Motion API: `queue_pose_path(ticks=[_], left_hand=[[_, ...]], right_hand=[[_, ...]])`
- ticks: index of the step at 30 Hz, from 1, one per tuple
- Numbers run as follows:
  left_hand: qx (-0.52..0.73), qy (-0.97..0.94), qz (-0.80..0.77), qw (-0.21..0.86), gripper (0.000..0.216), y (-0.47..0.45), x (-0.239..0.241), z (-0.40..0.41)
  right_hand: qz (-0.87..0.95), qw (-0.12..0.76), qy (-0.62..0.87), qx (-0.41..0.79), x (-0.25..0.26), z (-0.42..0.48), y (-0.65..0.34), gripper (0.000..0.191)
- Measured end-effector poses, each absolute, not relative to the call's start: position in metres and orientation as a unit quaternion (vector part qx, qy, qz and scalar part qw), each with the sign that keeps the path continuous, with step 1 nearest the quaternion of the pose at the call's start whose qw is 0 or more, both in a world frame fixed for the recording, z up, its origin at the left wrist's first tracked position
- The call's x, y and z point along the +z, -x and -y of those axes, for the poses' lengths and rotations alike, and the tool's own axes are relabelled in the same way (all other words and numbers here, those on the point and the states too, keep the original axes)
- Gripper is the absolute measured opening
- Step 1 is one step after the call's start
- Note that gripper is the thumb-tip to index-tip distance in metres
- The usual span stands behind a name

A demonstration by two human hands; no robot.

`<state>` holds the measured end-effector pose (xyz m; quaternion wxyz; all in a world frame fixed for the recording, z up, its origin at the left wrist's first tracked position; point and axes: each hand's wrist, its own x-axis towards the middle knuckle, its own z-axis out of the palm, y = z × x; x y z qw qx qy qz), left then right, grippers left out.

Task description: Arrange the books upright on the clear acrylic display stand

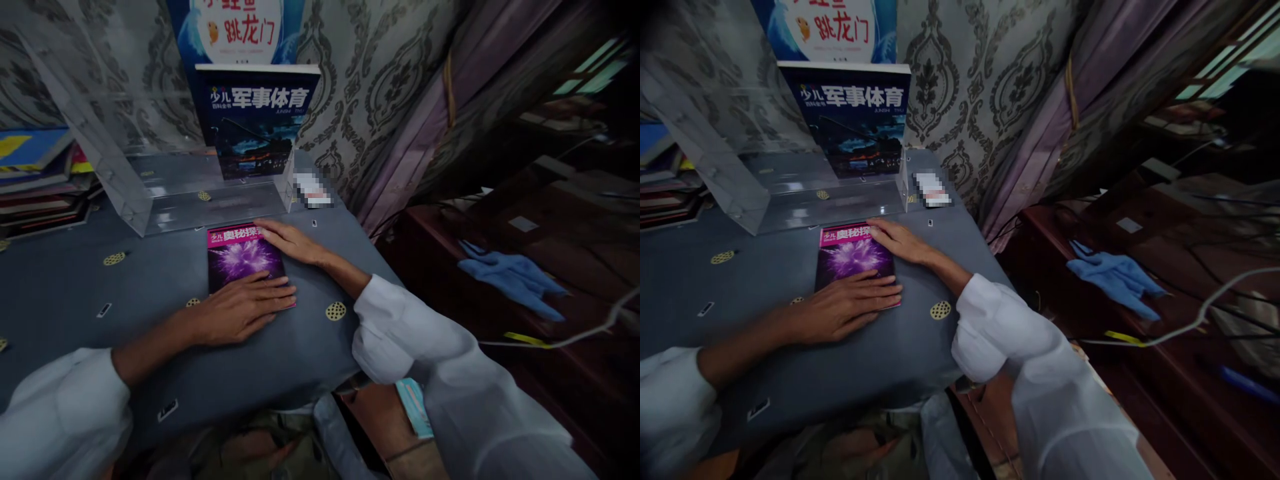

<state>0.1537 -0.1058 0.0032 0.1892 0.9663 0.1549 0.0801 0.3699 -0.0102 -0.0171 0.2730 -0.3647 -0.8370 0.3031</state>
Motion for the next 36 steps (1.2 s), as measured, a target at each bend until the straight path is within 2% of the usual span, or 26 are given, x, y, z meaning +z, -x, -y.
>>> queue_pose_path(ticks=[7, 11, 14, 18, 24, 29, 32, 36], left_hand=[[0.135, -0.977, -0.14, 0.09, 0.041, -0.154, -0.003, 0.109], [0.197, -0.975, -0.106, 0.002, 0.036, -0.151, -0.004, 0.113], [0.25, -0.964, -0.091, -0.023, 0.027, -0.151, -0.004, 0.116], [0.291, -0.947, -0.134, -0.003, 0.024, -0.151, 0.0, 0.118], [0.304, -0.901, -0.31, 0.025, 0.027, -0.137, -0.009, 0.1], [0.267, -0.816, -0.512, 0.01, 0.052, -0.114, -0.031, 0.078], [0.274, -0.795, -0.538, 0.058, 0.062, -0.111, -0.037, 0.077], [0.332, -0.769, -0.516, 0.176, 0.07, -0.118, -0.03, 0.082]], right_hand=[[0.867, 0.196, 0.434, 0.15, -0.025, 0.039, -0.351, 0.053], [0.863, 0.181, 0.458, 0.115, -0.025, 0.065, -0.347, 0.052], [0.853, 0.161, 0.486, 0.096, -0.023, 0.084, -0.348, 0.053], [0.855, 0.143, 0.49, 0.09, -0.022, 0.104, -0.349, 0.052], [0.856, 0.128, 0.492, 0.092, -0.017, 0.112, -0.348, 0.052], [0.853, 0.151, 0.486, 0.113, -0.017, 0.111, -0.348, 0.051], [0.849, 0.181, 0.478, 0.133, -0.02, 0.109, -0.35, 0.05], [0.844, 0.197, 0.478, 0.143, -0.022, 0.11, -0.352, 0.05]])
